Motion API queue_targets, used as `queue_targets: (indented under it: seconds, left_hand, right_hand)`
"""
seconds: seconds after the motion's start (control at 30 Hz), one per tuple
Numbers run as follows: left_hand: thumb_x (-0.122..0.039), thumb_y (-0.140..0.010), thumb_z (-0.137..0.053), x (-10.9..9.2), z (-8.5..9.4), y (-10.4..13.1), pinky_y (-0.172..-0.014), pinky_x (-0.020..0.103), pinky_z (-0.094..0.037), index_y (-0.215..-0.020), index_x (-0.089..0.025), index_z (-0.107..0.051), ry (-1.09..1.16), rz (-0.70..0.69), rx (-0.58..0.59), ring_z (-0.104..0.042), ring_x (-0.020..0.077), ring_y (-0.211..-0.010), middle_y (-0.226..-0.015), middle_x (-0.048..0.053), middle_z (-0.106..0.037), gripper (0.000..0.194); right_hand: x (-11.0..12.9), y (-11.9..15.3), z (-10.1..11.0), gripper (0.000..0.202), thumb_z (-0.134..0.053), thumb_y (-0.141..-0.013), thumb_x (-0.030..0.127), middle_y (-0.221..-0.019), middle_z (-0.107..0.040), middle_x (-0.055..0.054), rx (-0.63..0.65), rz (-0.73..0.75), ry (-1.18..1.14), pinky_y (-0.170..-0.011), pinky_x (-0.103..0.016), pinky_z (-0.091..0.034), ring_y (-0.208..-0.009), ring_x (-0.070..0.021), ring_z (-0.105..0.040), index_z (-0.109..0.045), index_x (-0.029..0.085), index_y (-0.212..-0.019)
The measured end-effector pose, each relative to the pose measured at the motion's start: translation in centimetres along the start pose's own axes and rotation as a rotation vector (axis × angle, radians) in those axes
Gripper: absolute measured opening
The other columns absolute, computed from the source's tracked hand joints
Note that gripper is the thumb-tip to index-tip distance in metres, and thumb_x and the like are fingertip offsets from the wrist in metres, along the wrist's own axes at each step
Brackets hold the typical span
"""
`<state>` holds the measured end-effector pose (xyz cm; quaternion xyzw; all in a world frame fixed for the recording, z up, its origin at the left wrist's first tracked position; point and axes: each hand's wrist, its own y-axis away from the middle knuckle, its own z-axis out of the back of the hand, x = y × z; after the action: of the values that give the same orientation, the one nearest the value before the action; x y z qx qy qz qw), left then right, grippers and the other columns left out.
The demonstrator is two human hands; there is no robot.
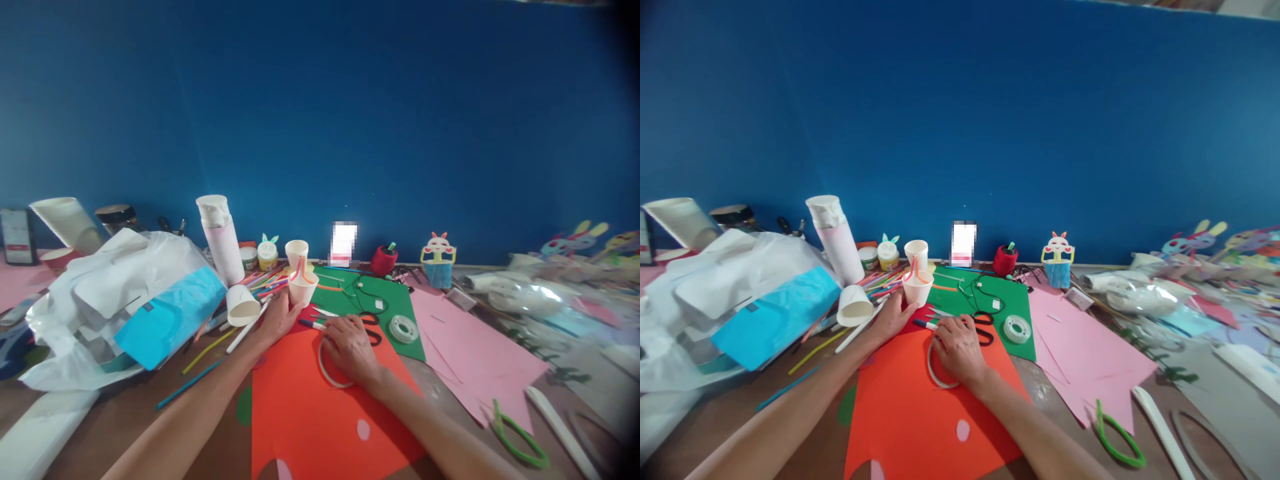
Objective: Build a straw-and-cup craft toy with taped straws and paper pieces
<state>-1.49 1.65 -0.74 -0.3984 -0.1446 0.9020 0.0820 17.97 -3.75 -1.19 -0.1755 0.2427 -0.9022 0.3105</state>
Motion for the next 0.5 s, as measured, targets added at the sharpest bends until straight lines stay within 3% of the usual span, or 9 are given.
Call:
queue_targets:
  seconds: [0.5]
  left_hand:
    - [-0.030,-0.073,-0.055,-0.54,0.61,0.19,-0.085,0.038,-0.041,-0.110,-0.014,-0.051,0.033,-0.011,0.048,-0.055,0.0253,-0.098,-0.106,0.011,-0.060,0.040]
  right_hand:
    - [0.12,-0.09,0.34,0.010,-0.050,-0.082,0.020,-0.088,-0.064,-0.003,-0.022,-0.001,-0.018,-0.085,-0.033,-0.028,-0.083,-0.0149,-0.055,-0.059,0.021,-0.081]
